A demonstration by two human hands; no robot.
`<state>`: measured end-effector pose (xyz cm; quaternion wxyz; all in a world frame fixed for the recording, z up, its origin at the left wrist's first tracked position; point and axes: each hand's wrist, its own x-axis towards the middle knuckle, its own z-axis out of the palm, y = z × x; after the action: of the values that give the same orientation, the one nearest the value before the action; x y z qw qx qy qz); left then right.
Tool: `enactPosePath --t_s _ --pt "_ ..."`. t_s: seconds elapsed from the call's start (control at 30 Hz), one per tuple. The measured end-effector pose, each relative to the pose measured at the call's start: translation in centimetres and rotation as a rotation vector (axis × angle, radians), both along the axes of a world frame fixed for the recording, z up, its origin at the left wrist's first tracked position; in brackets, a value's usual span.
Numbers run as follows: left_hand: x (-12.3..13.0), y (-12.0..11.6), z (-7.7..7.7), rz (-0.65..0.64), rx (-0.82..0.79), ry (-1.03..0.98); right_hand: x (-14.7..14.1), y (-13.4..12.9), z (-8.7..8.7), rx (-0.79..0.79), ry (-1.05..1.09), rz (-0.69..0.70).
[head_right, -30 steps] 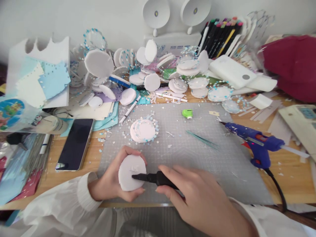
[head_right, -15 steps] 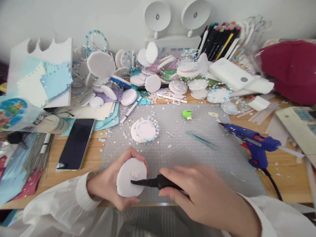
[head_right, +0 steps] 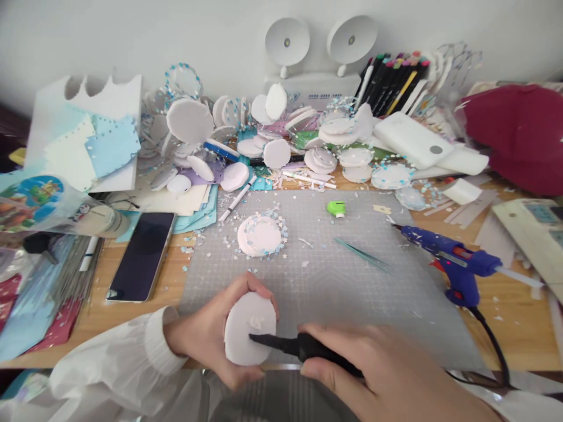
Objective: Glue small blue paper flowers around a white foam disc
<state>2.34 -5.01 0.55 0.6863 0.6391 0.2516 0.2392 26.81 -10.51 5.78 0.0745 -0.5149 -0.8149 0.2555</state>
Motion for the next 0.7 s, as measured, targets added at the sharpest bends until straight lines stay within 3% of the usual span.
enactPosePath --t_s 0.2,0.3,0.53,0.7 --pt "-0.1 0.0 -0.5 0.048 -0.131 -0.117 3.7 -2.0 -1.1 -0.038 -0.131 -0.077" --pt "-0.3 0.3 -0.5 0.005 -0.238 -0.169 4.7 -1.6 -1.0 -0.027 -0.114 -0.077" --pt "-0.6 0.7 -0.5 -0.098 -0.328 -0.166 1.7 1.2 0.5 -0.014 -0.028 0.096" --pt "-0.7 0.7 -0.6 -0.132 -0.332 -0.132 1.0 1.7 0.7 0.021 -0.046 0.12"
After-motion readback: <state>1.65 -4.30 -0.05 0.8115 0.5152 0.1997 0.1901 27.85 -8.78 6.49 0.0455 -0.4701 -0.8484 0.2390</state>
